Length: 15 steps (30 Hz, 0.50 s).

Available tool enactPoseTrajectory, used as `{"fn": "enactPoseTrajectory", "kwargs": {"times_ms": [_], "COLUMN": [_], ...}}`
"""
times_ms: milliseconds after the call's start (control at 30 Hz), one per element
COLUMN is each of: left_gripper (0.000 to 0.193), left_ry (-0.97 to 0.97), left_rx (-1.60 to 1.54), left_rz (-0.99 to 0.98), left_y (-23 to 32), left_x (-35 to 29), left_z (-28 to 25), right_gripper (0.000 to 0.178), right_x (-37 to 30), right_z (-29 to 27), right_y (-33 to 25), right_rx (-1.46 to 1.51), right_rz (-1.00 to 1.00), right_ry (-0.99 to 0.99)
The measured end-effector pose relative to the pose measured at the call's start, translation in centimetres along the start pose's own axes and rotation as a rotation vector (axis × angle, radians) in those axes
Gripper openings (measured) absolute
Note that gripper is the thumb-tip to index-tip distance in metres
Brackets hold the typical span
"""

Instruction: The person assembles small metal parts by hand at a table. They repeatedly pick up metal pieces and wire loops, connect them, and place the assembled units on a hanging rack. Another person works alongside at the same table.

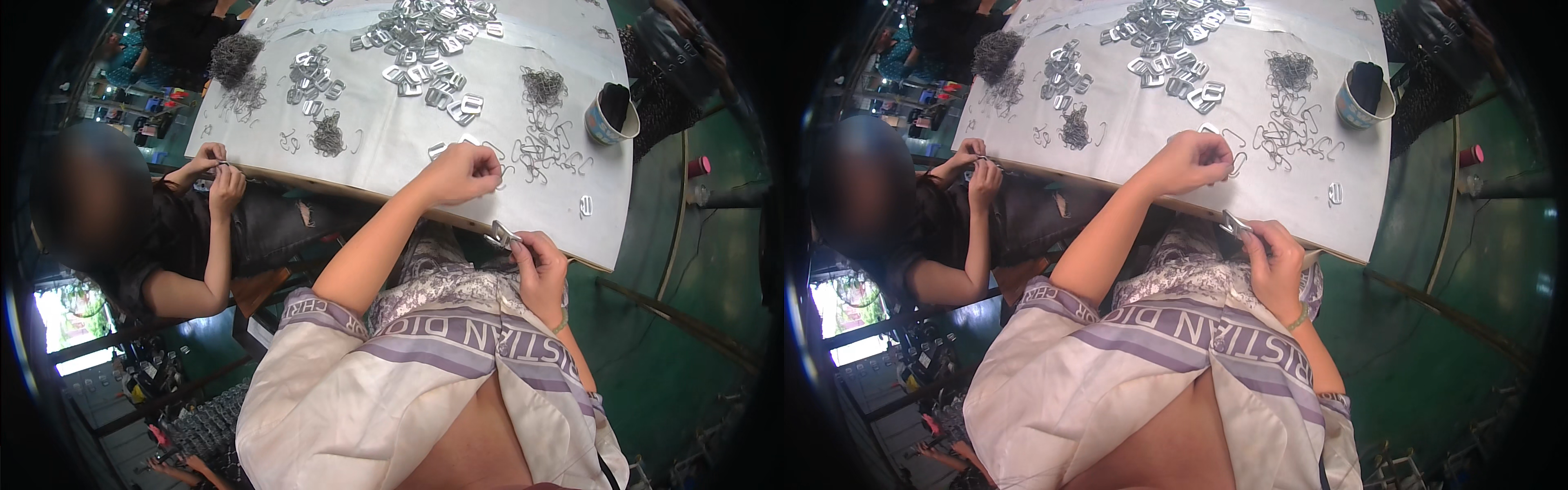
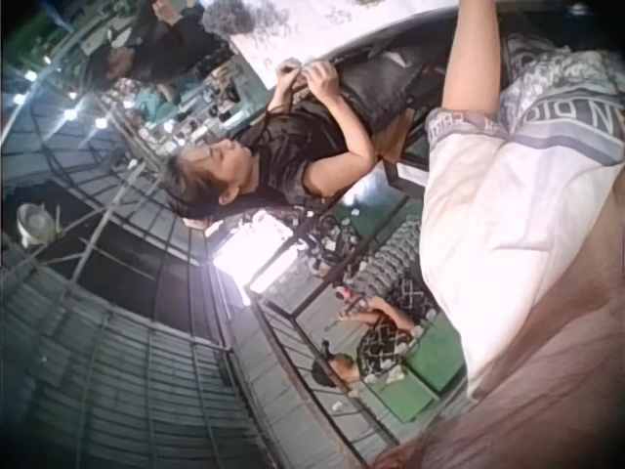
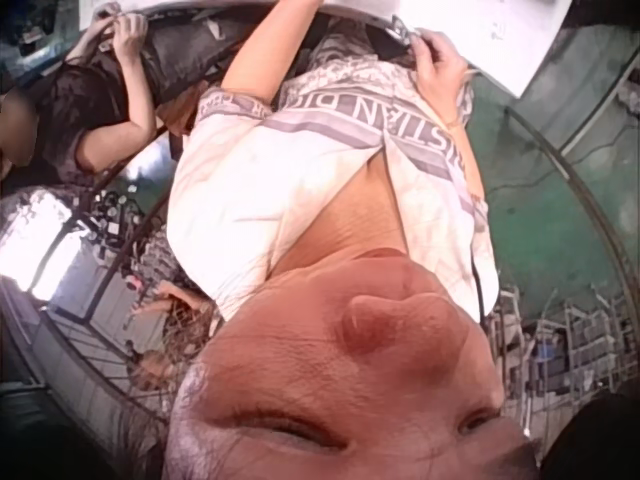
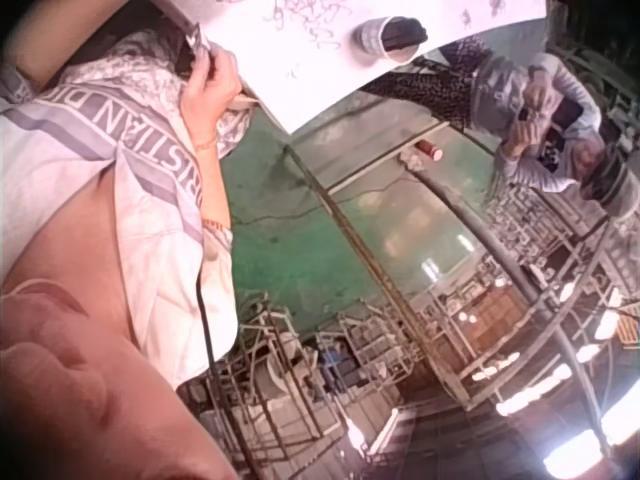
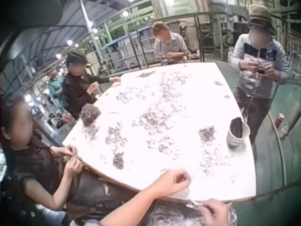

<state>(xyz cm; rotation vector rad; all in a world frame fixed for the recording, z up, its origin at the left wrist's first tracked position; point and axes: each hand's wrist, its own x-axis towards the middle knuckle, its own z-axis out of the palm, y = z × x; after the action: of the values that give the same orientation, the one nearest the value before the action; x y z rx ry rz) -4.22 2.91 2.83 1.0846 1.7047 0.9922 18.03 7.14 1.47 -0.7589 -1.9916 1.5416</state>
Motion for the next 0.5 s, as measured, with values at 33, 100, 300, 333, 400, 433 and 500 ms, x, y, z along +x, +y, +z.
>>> {"fn": "enactPoseTrajectory", "kwargs": {"times_ms": [33, 100, 300, 333, 400, 433, 500], "left_gripper": [0.007, 0.004, 0.011, 0.011, 0.011, 0.012, 0.013], "left_ry": [-0.002, -0.019, 0.277, 0.319, 0.404, 0.42, 0.451], "left_rx": [-0.116, -0.35, 0.106, 0.112, 0.125, 0.147, 0.19], "left_rz": [0.023, 0.067, 0.431, 0.433, 0.436, 0.436, 0.434], "left_y": [0.6, 1.4, 0.6, 0.5, 0.4, 0.4, 0.3], "left_x": [-1.5, -4.3, -7.6, -7.7, -7.8, -7.9, -7.9], "left_z": [0.3, 1.4, 4.8, 5.1, 5.6, 5.7, 5.9], "right_gripper": [0.008, 0.008, 0.008, 0.008, 0.008, 0.008, 0.008], "right_x": [0.0, 0.0, 0.0, 0.0, 0.0, 0.0, -0.1], "right_z": [0.1, 0.2, 0.8, 0.8, 0.9, 1.0, 1.1], "right_y": [-0.1, 0.0, -0.3, -0.4, -0.4, -0.4, -0.5], "right_rx": [0.005, 0.021, 0.065, 0.067, 0.061, 0.057, 0.036], "right_rz": [0.004, 0.009, 0.01, 0.013, 0.005, 0.001, -0.017], "right_ry": [0.016, 0.033, 0.032, 0.033, 0.037, 0.039, 0.031]}}
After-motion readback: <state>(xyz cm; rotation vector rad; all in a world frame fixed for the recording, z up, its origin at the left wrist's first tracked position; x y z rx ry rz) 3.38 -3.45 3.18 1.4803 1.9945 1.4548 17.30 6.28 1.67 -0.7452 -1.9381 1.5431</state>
